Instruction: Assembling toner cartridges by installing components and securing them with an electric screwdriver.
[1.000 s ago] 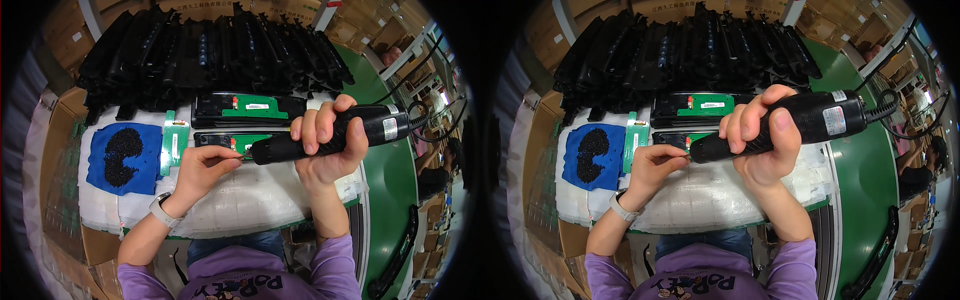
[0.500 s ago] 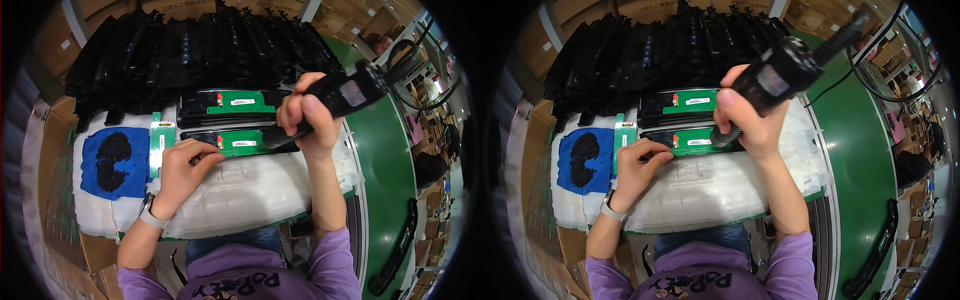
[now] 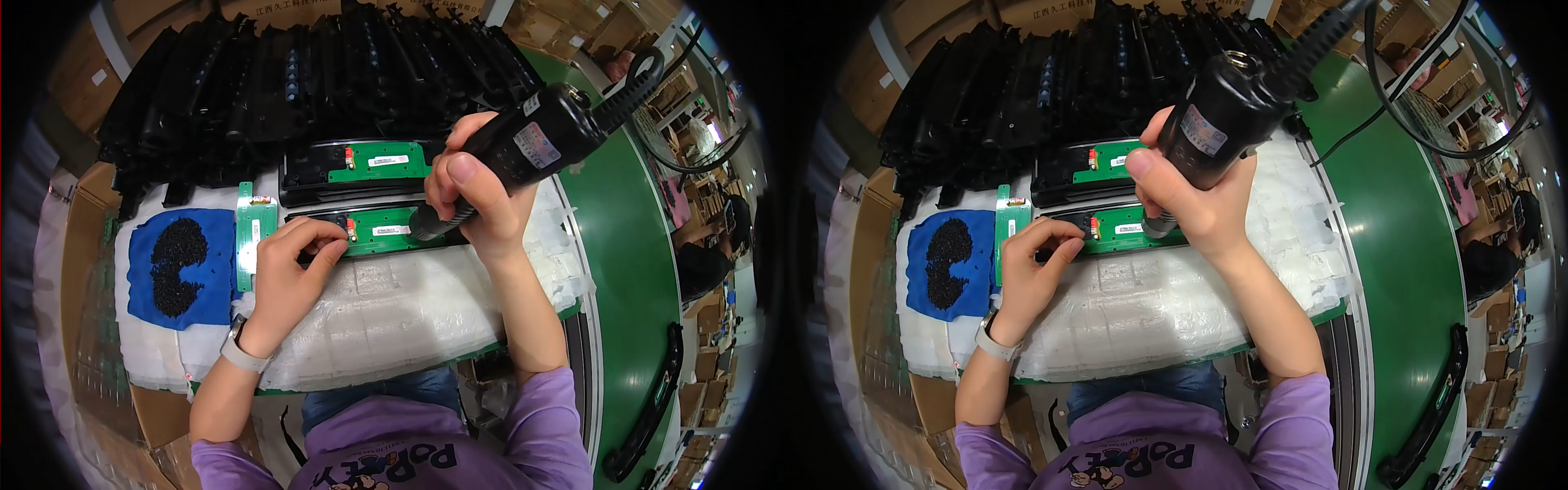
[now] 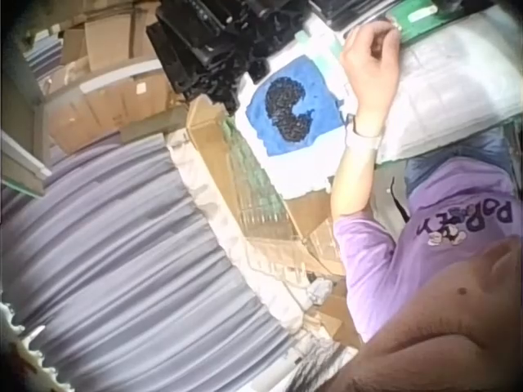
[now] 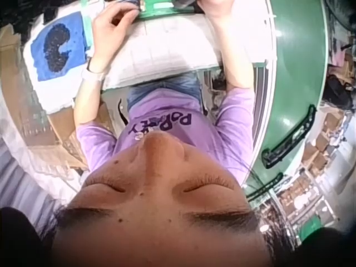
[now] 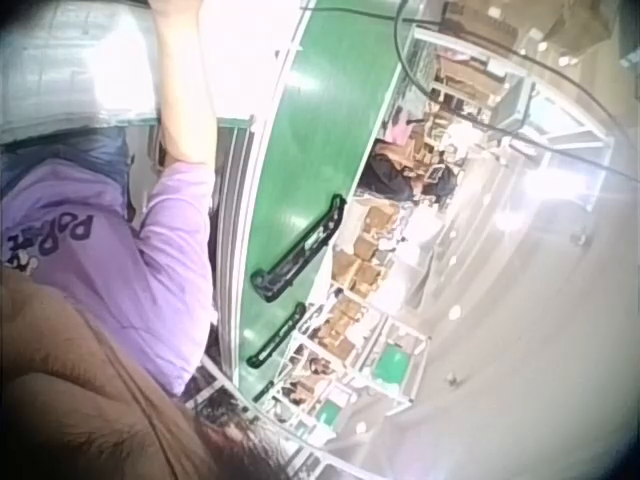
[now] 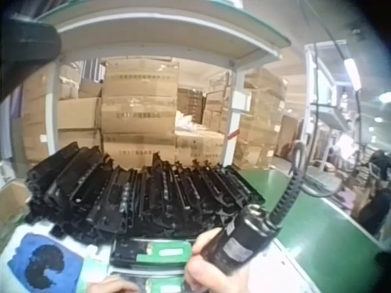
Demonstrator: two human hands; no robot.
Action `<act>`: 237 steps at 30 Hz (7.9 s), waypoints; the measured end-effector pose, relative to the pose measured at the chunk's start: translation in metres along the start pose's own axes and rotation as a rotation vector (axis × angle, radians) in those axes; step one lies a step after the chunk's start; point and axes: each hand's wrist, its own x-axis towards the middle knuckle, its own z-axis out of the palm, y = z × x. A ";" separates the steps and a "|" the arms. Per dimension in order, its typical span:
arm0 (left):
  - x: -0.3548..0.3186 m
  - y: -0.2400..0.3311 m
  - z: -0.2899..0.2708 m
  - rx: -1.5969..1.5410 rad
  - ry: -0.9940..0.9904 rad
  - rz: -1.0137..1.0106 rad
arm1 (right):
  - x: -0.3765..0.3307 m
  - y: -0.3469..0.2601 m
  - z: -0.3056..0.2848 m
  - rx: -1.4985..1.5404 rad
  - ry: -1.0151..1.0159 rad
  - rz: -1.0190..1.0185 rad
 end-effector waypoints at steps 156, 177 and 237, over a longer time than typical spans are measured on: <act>-0.009 0.011 0.012 -1.061 -0.373 -0.601 | -0.022 -0.029 -0.003 0.467 -0.188 -0.242; 0.003 -0.007 0.000 -0.709 -0.001 -0.422 | 0.008 -0.018 -0.012 0.226 -0.041 -0.081; -0.010 -0.001 0.014 -0.734 -0.217 -0.362 | -0.006 -0.010 0.003 0.519 -0.056 -0.134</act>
